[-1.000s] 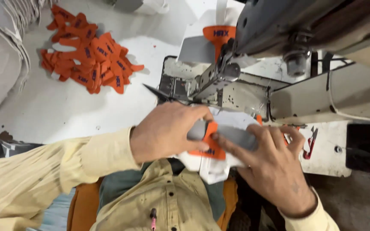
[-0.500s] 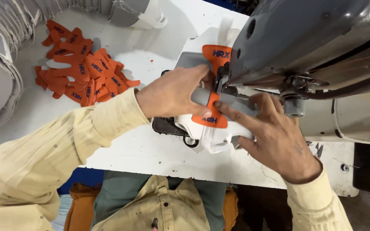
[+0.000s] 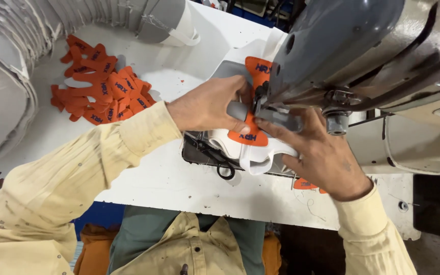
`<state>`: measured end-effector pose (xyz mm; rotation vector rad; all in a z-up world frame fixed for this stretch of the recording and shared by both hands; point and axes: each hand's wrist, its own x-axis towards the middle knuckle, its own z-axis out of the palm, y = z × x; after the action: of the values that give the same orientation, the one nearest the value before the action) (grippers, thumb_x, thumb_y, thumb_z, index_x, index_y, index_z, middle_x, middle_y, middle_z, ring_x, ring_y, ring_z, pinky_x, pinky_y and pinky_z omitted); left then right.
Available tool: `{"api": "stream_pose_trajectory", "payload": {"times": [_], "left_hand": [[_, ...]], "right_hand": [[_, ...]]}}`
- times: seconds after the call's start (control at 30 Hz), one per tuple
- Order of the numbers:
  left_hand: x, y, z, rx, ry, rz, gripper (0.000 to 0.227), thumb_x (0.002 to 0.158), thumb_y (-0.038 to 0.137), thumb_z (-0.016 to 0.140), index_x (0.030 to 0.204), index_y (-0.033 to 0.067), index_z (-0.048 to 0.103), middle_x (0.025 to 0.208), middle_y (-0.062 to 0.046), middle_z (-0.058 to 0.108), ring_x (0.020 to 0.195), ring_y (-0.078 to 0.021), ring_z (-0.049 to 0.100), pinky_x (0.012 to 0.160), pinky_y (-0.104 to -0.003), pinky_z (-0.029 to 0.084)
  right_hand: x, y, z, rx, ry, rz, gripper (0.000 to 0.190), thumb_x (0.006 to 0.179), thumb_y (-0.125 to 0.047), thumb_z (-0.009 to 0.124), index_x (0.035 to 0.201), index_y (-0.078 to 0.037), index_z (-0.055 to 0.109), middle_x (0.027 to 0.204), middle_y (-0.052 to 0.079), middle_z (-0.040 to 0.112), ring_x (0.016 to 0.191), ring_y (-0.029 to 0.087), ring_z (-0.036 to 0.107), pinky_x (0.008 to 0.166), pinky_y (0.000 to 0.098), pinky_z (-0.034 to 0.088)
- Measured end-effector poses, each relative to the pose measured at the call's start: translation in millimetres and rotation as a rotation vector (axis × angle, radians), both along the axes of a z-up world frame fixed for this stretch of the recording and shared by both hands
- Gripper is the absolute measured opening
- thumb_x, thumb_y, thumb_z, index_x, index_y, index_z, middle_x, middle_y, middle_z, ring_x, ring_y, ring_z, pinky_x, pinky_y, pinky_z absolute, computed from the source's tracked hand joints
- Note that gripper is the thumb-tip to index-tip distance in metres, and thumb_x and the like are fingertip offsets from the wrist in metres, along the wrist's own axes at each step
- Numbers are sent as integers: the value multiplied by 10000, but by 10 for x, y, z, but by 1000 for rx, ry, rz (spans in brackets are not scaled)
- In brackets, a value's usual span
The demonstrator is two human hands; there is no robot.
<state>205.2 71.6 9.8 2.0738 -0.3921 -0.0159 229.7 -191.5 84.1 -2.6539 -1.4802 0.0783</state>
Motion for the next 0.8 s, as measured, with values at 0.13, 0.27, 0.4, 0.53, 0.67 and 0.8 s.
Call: {"api": "stream_pose_trajectory", "payload": {"times": [0.13,0.27,0.4,0.53,0.67,0.8], "left_hand": [[-56,-57,104,191,33,43,724,770,383,869,1203,-44,476,1072,-220,668,1033,-391,658,876,-462,518],[-121,-91,125,310,-25,62,649,820,351,828,1188,2,423,1065,-163,707,1016,-366,681,890,-520,446],[-155,-146,122,295,-43,100,600,797,300,827,1152,18,434,1071,-132,715,988,-338,694,916,-544,351],[-92,-125,146,307,-23,105,584,803,283,826,1155,29,435,1070,-120,718,1003,-331,689,958,-521,321],[18,-69,175,324,-53,56,587,794,256,836,1161,32,435,1047,-118,723,994,-341,681,938,-543,303],[183,-30,203,305,-109,3,611,743,235,872,1134,41,444,1025,-97,737,984,-339,683,905,-543,293]], "right_hand": [[111,-197,-151,185,42,116,680,731,-104,778,1363,-308,634,1454,152,425,1228,351,605,731,396,615],[157,-242,-173,183,65,138,547,766,-121,787,1274,-305,702,1455,106,444,952,273,635,651,351,594],[171,-224,-112,96,36,102,516,763,-113,797,1232,-315,733,1446,77,474,621,181,653,513,329,565],[166,-196,-92,92,3,124,512,759,-143,801,1238,-306,725,1446,69,488,571,158,649,488,315,558],[99,-164,-96,84,22,91,546,775,-130,768,1287,-304,693,1422,71,511,574,131,658,511,307,569],[35,-144,-126,100,-9,77,567,788,-150,746,1329,-304,671,1383,87,526,666,148,666,540,317,578]]}}
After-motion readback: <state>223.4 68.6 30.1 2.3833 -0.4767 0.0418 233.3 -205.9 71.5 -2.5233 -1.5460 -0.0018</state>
